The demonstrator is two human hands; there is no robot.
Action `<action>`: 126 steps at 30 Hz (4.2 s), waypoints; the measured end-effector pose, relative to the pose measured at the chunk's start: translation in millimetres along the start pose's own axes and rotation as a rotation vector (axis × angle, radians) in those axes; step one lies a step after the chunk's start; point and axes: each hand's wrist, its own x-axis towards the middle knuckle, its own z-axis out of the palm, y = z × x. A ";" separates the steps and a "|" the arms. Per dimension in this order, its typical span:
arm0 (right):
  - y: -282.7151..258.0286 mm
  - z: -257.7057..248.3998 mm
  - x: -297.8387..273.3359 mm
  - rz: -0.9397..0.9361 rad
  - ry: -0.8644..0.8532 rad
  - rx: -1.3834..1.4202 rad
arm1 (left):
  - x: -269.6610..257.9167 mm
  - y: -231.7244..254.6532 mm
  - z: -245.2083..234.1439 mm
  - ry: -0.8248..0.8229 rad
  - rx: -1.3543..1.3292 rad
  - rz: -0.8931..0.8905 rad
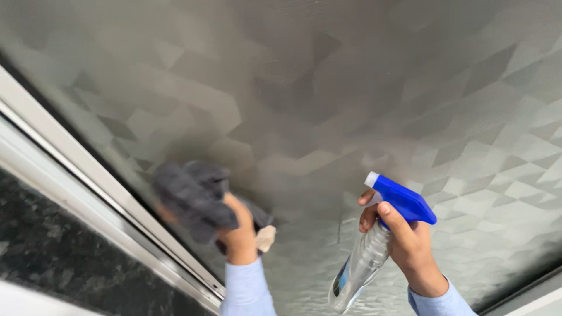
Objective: The person sprays a frosted glass shower door with a blue spray bottle and wipes it with a gray cloth. The person repeatedly sprays and wipes different sections of the door, moving the cloth in circular and linear motions.
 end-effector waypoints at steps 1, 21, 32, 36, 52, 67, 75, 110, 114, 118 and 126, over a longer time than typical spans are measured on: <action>-0.9 2.6 -0.1 -0.001 0.003 0.018 | 1.0 18.6 3.7 0.006 -0.026 0.031; -27.5 48.5 24.0 -0.136 -0.106 -0.305 | 31.6 15.6 -19.3 0.043 -0.087 0.043; -25.9 60.0 26.3 -0.134 -0.091 -0.322 | 34.8 -33.0 -29.8 0.054 -0.061 -0.054; -20.8 59.0 24.1 -0.154 -0.082 -0.318 | 30.7 12.0 -19.4 0.101 -0.132 -0.114; -45.4 18.0 12.9 -0.116 0.078 -0.383 | -17.1 155.1 2.0 -0.135 -0.100 0.354; -62.6 0.5 6.6 -0.062 -0.032 -0.304 | 23.5 4.9 -28.8 -0.084 -0.153 -0.247; -69.4 -1.9 -2.6 -0.053 -0.055 -0.260 | 18.1 -30.4 -27.9 0.233 0.269 -0.024; -99.5 -119.5 3.9 -0.130 0.022 -0.029 | -45.1 272.4 43.6 -0.104 0.004 0.272; -96.4 -120.4 3.6 -0.135 0.010 -0.047 | -44.4 258.3 37.2 -0.089 -0.026 0.234; -93.9 -119.5 2.6 -0.118 0.004 -0.050 | -45.7 231.5 23.3 -0.089 -0.060 0.176; -89.2 -101.6 2.5 -0.110 0.045 -0.152 | -61.5 144.3 18.1 -0.045 -0.197 -0.071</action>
